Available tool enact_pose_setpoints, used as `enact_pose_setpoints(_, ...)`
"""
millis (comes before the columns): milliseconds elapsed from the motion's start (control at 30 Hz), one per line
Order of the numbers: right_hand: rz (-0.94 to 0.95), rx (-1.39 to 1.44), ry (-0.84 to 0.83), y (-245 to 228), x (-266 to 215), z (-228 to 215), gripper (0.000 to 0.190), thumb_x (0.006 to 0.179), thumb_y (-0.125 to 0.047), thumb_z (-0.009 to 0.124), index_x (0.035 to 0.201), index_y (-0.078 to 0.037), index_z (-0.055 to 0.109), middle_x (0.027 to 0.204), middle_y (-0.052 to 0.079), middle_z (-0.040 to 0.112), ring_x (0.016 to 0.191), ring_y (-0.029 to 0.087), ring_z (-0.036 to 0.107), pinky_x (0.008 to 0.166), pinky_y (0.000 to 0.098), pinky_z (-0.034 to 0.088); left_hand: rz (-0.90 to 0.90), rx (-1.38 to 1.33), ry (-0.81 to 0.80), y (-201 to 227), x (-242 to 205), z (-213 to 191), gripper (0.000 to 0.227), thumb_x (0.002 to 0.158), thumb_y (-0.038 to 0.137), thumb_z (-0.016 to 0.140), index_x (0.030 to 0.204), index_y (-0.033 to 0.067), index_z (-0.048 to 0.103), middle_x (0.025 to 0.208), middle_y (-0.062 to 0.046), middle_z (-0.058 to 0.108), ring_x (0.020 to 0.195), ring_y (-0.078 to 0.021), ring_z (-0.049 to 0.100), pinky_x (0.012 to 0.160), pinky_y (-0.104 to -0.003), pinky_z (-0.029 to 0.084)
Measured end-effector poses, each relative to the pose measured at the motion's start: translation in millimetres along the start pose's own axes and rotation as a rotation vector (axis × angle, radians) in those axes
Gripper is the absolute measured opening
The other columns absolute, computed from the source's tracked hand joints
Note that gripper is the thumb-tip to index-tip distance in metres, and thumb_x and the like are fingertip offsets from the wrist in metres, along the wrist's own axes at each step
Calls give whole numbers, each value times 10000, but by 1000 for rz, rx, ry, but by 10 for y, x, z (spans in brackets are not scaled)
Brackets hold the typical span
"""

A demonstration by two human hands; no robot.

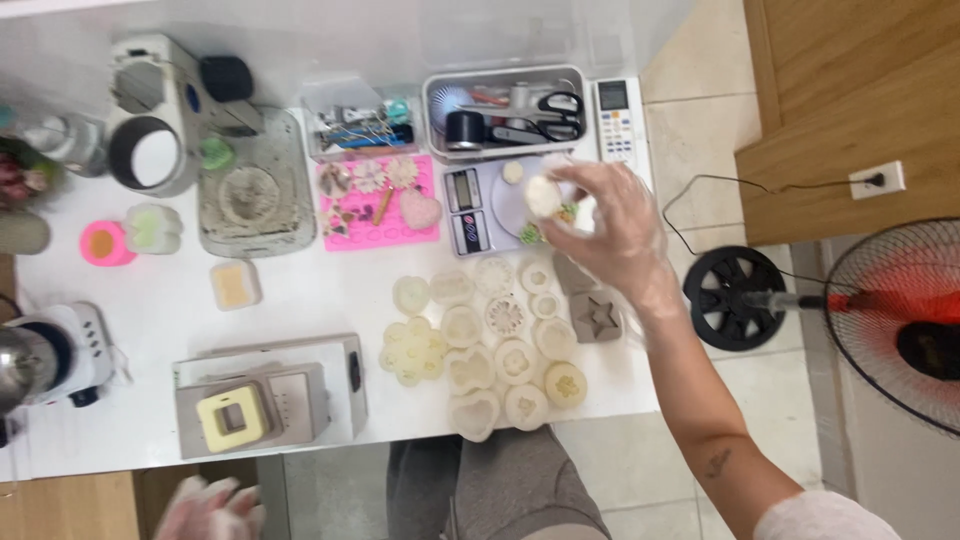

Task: Finishing and detailing wax flower decorations using a carving tool and molten wax.

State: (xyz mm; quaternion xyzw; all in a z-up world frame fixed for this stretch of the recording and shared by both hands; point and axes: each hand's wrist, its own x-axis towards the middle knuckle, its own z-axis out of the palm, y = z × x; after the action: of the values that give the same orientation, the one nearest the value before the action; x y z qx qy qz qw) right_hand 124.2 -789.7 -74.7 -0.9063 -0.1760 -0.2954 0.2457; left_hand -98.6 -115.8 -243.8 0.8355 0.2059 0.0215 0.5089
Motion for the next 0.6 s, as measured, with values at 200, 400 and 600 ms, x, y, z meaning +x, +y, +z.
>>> enact_pose_setpoints(200,217,664,19,-882,-65,-223,644,796,-46,887,1354,-120,574,1214,23,703,971,125,636,865,292,547,-57,-290,-57,3502,-1265,1970,538,933,178,585,1457,71,518,1366,-238,679,1131,-345,748,881,-448,610)
enact_pose_setpoints(400,9,630,-124,-1589,-228,46,734,710,-155,944,1326,-130,546,1165,-8,715,836,106,643,704,261,560,-136,-666,-284,3767,-1057,1994,681,949,310,556,1558,97,337,1479,-208,571,1310,-337,640,1015,-457,566)
enact_pose_setpoints(600,-11,546,-144,-2329,-140,194,739,732,-171,924,1342,-119,508,1168,38,705,845,185,688,705,316,559,-285,-926,-365,3427,-749,1684,615,936,250,664,1463,-23,504,1360,-181,650,1229,-249,638,1030,-404,531)
